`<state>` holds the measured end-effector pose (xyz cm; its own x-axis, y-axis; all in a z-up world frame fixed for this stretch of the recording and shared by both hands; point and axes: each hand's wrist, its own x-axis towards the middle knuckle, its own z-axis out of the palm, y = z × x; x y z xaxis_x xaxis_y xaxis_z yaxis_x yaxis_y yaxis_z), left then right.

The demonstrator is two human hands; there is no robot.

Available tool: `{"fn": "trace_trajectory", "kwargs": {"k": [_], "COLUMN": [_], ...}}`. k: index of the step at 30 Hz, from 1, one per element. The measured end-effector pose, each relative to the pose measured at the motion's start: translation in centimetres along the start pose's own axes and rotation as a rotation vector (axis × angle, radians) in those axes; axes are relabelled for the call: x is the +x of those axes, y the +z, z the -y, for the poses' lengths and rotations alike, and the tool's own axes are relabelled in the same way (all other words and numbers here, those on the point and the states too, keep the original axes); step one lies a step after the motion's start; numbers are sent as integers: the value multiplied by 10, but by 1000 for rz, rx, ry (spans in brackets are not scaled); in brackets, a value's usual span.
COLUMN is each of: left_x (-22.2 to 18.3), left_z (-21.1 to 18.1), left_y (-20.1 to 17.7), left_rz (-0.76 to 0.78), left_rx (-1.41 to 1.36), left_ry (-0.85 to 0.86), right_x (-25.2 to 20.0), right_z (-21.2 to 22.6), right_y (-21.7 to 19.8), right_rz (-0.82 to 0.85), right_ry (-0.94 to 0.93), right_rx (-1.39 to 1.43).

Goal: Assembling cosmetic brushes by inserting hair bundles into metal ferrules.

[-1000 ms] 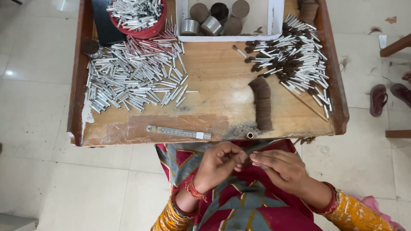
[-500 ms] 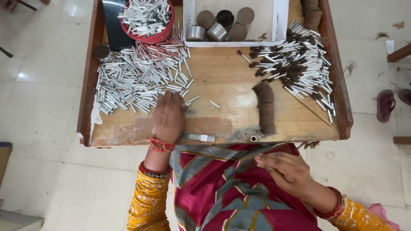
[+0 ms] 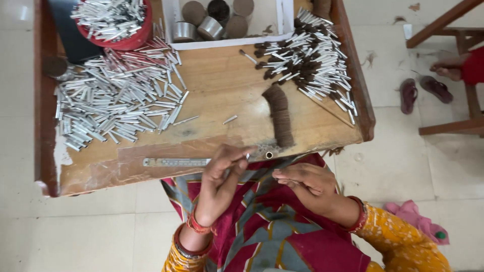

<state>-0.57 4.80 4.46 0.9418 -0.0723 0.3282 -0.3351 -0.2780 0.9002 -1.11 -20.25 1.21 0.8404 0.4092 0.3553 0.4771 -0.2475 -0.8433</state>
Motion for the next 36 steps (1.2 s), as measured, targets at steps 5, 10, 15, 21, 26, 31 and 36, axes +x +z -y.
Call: {"fn": "trace_trajectory", "kwargs": {"k": [5, 10, 15, 21, 26, 31, 36], "left_x": [-37, -44, -46, -47, -47, -45, -42], "left_z": [18, 26, 26, 23, 25, 27, 30], "left_y": [51, 66, 68, 67, 66, 61, 58], "left_rz": [-42, -17, -20, -9, -2, -3, -97], "left_rx": [-1218, -1388, -1363, -1341, -1354, -1302, -1069], "left_ry": [-460, -581, -623, -637, -711, -725, -540], "right_x": [2, -2, -4, -2, 2, 12, 20], "right_z": [8, 7, 5, 3, 6, 17, 26], "right_y": [-3, -3, -3, 0, 0, -7, -10], "right_rz": [-44, -41, -41, -40, -65, -20, 57], "right_ry": [-157, -278, -294, -314, -328, -351, -305], "right_rx": [54, -32, -81, -68, -56, -123, -246]}}
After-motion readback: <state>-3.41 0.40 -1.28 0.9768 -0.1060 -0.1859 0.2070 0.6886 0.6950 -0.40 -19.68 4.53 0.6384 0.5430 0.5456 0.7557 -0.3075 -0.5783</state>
